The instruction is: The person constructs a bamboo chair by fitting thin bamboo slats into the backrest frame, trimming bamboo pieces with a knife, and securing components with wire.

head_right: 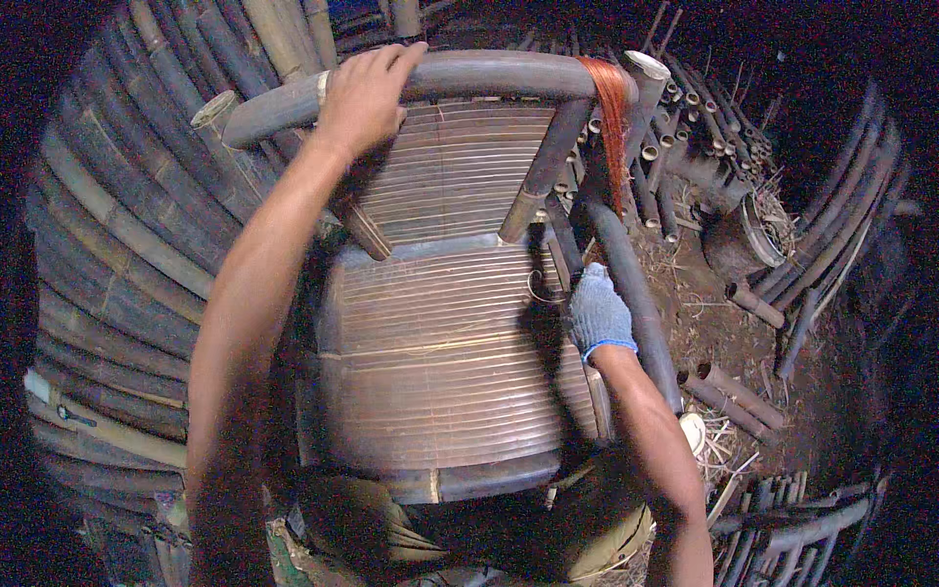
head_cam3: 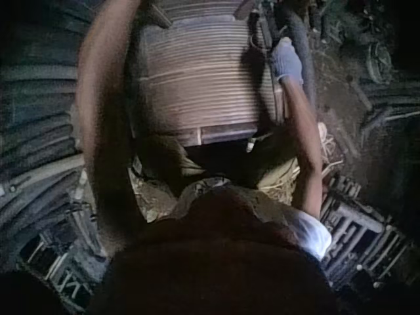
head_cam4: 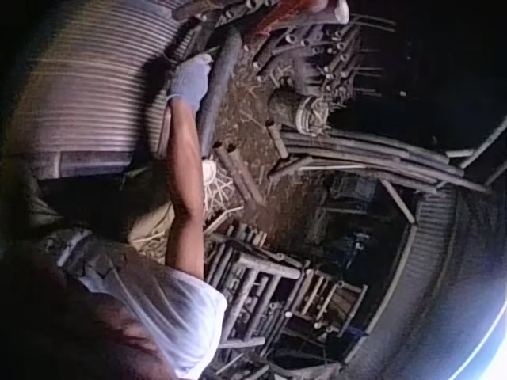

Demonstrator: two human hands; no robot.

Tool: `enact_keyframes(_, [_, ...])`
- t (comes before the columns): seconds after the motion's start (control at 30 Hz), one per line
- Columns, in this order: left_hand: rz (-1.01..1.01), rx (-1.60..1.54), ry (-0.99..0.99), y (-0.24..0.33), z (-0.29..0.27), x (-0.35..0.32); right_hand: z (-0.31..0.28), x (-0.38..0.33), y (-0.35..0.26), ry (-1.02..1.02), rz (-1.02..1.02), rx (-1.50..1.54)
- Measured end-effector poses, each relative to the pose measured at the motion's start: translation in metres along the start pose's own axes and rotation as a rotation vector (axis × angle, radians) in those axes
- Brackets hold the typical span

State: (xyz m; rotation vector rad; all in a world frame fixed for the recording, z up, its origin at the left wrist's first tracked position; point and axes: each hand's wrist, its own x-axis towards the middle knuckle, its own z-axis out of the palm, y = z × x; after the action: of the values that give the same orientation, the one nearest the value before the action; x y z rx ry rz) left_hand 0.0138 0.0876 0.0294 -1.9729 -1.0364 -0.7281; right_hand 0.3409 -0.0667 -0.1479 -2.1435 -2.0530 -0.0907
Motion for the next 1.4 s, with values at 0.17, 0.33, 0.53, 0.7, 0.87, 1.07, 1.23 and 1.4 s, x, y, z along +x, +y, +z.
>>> enact_keyframes(0.17, [0.392,-0.017,0.068,0.07,0.008,-0.048,-0.017,-0.019,0.023,0.021,-0.031,0.086])
enact_keyframes(0.33, [0.597,0.001,-0.988,0.108,0.03,-0.095,-0.03,-0.029,0.026,0.18,-0.161,0.076])
enact_keyframes(0.53, [0.923,-1.051,-1.334,0.239,-0.133,-0.201,0.03,0.004,0.047,0.001,-0.132,-0.046])
enact_keyframes(0.7, [0.909,-1.519,-1.123,0.286,-0.224,-0.232,0.077,0.019,0.025,-0.083,-0.118,-0.165])
enact_keyframes(0.87, [0.52,-1.982,-0.879,0.297,-0.246,-0.207,0.063,0.001,-0.026,-0.07,0.093,0.123])
enact_keyframes(1.07, [0.02,-2.355,-0.703,0.314,-0.247,-0.191,-0.09,0.019,-0.123,-0.668,0.299,1.842])
enact_keyframes(1.23, [0.489,-2.143,-0.749,0.289,-0.224,-0.157,-0.136,0.041,-0.106,-0.063,-0.185,1.289])
enact_keyframes(1.4, [0.359,-0.77,0.184,0.117,-0.112,-0.045,-0.169,0.04,-0.066,0.691,-0.471,1.123])
